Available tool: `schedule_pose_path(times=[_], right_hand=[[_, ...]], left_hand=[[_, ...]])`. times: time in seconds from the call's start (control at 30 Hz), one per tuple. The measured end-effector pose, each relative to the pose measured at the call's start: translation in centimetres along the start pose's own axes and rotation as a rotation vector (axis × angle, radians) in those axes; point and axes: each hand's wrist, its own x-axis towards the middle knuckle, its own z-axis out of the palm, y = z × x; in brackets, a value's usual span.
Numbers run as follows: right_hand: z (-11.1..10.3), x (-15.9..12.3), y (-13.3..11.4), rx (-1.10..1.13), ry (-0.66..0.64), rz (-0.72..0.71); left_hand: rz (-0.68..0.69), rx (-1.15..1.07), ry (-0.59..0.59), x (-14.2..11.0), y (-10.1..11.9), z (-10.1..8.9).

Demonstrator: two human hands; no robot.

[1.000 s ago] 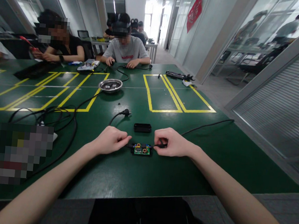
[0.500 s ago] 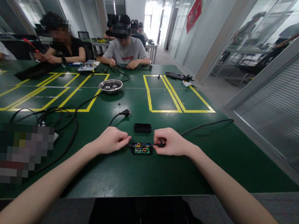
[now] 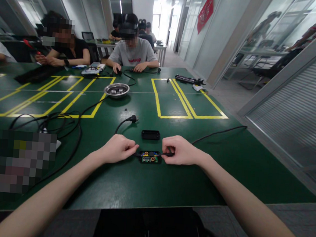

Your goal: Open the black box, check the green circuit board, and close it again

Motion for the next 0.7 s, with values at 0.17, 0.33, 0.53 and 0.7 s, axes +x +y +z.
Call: schedule_pose_path(times=[0.17,0.33,0.53,0.7], right_hand=[[-0.1,0.1,0.0,0.063,-0.061,0.050],[-0.3,0.0,0.3,0.107,-0.116,0.051],[-0.6,0.1,0.3,0.026,-0.140,0.005],[-0.8,0.2,0.4,-0.011,-0.152,-0.007]], left_hand=[[0.001,0.051,-0.034,0.1,0.0,0.2],[0.012,0.198,-0.087,0.2,0.5,0.3],[0.015,0.366,-0.113,0.1,1.3,0.1],[-0.005,0.396,-0.097,0.2,1.1,0.3]])
